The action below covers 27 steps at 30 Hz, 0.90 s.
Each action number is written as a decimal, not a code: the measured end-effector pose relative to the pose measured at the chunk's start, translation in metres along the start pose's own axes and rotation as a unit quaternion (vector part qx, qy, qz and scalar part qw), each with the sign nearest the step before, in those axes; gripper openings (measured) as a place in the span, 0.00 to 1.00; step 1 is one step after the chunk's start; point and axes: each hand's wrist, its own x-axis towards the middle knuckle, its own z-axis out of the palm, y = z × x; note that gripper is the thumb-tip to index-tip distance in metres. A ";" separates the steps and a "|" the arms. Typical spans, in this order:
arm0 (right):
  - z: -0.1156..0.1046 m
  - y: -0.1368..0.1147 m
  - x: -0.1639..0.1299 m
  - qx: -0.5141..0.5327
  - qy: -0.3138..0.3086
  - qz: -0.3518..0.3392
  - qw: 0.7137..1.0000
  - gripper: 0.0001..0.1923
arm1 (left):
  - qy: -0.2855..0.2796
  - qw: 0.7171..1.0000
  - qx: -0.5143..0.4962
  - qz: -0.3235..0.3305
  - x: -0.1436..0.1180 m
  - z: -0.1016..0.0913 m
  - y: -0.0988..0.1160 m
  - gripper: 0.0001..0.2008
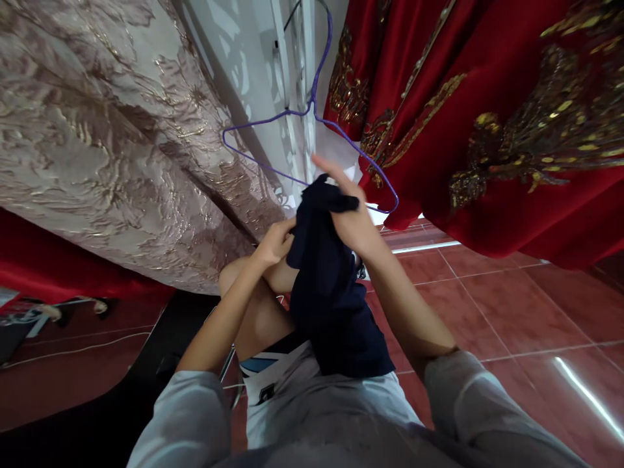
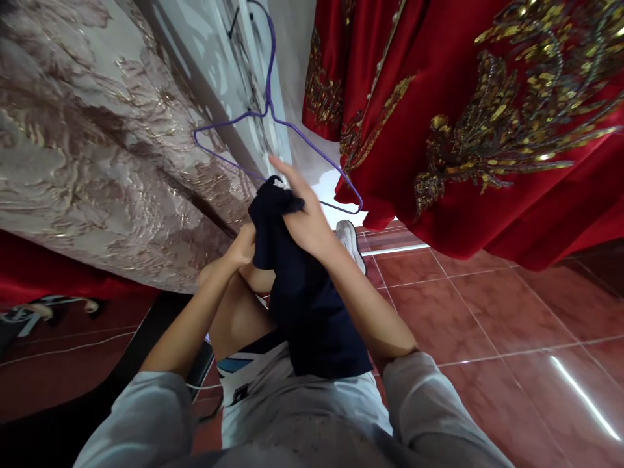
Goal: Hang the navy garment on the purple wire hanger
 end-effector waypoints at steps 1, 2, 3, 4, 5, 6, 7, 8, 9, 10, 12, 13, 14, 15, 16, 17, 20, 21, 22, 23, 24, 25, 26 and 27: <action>0.010 0.020 0.005 0.018 -0.010 0.049 0.999 0.17 | 0.025 1.000 -0.010 -0.005 -0.006 -0.006 0.001 0.03; 0.018 0.039 0.008 0.033 -0.014 0.092 0.995 0.18 | 0.044 0.999 -0.021 -0.011 -0.013 -0.013 0.003 0.03; 0.023 0.057 0.011 0.047 -0.012 0.120 0.992 0.19 | 0.053 0.998 -0.032 -0.020 -0.021 -0.022 0.006 0.03; 0.024 0.072 0.013 0.058 -0.010 0.128 0.990 0.19 | 0.050 0.997 -0.043 -0.034 -0.029 -0.031 0.009 0.05; 0.023 0.083 0.014 0.060 -0.009 0.120 0.991 0.17 | 0.037 0.996 -0.051 -0.056 -0.039 -0.041 0.014 0.07; 0.018 0.091 0.015 0.053 -0.006 0.101 0.993 0.15 | 0.015 0.995 -0.057 -0.084 -0.049 -0.052 0.018 0.08; 0.012 0.095 0.015 0.038 0.000 0.075 0.996 0.12 | -0.012 0.991 -0.058 -0.117 -0.058 -0.062 0.022 0.09; 0.003 0.096 0.014 0.016 0.008 0.051 0.999 0.08 | -0.037 0.987 -0.053 -0.150 -0.067 -0.072 0.025 0.08; -0.005 0.095 0.013 -0.007 0.021 0.033 0.999 0.05 | -0.055 0.981 -0.046 -0.179 -0.074 -0.082 0.028 0.07; -0.014 0.093 0.011 -0.026 0.037 0.024 0.999 0.02 | -0.065 0.978 -0.031 -0.197 -0.080 -0.091 0.031 0.06; -0.029 0.084 0.003 -0.038 0.061 0.022 0.997 0.06 | -0.062 0.980 0.036 -0.186 -0.084 -0.106 0.038 0.09; -0.035 0.079 -0.001 -0.036 0.067 0.025 0.997 0.09 | -0.045 0.983 0.087 -0.157 -0.083 -0.113 0.043 0.11; -0.040 0.073 -0.006 -0.035 0.070 0.026 0.997 0.11 | -0.017 0.983 0.141 -0.117 -0.080 -0.118 0.049 0.11; -0.045 0.067 -0.010 -0.036 0.073 0.024 0.996 0.13 | 0.016 0.978 0.195 -0.070 -0.075 -0.123 0.056 0.12; -0.049 0.059 -0.013 -0.043 0.077 0.018 0.996 0.13 | 0.052 0.968 0.243 -0.022 -0.068 -0.126 0.063 0.12; -0.053 0.052 -0.015 -0.055 0.084 0.011 0.995 0.14 | 0.090 0.956 0.280 0.019 -0.060 -0.128 0.071 0.13; -0.066 0.030 -0.013 -0.087 0.098 0.001 0.991 0.15 | 0.166 0.929 0.325 0.067 -0.034 -0.124 0.088 0.16; -0.071 0.024 -0.011 -0.093 0.095 0.006 0.991 0.16 | 0.166 0.929 0.326 0.050 -0.025 -0.122 0.091 0.16; -0.076 0.021 -0.010 -0.098 0.092 0.014 0.991 0.16 | 0.147 0.935 0.322 0.020 -0.017 -0.118 0.091 0.16; -0.080 0.019 -0.010 -0.102 0.089 0.023 0.991 0.15 | 0.108 0.943 0.315 -0.015 -0.010 -0.115 0.089 0.16; -0.085 0.018 -0.010 -0.107 0.088 0.030 0.990 0.14 | 0.063 0.949 0.306 -0.050 -0.005 -0.112 0.086 0.16; -0.088 0.019 -0.011 -0.112 0.086 0.035 0.989 0.12 | 0.020 0.951 0.296 -0.081 -0.001 -0.109 0.080 0.16; -0.091 0.020 -0.012 -0.119 0.087 0.036 0.988 0.10 | -0.012 0.952 0.289 -0.103 0.001 -0.107 0.074 0.17; -0.093 0.022 -0.013 -0.127 0.090 0.033 0.987 0.09 | -0.030 0.952 0.279 -0.119 0.002 -0.106 0.066 0.18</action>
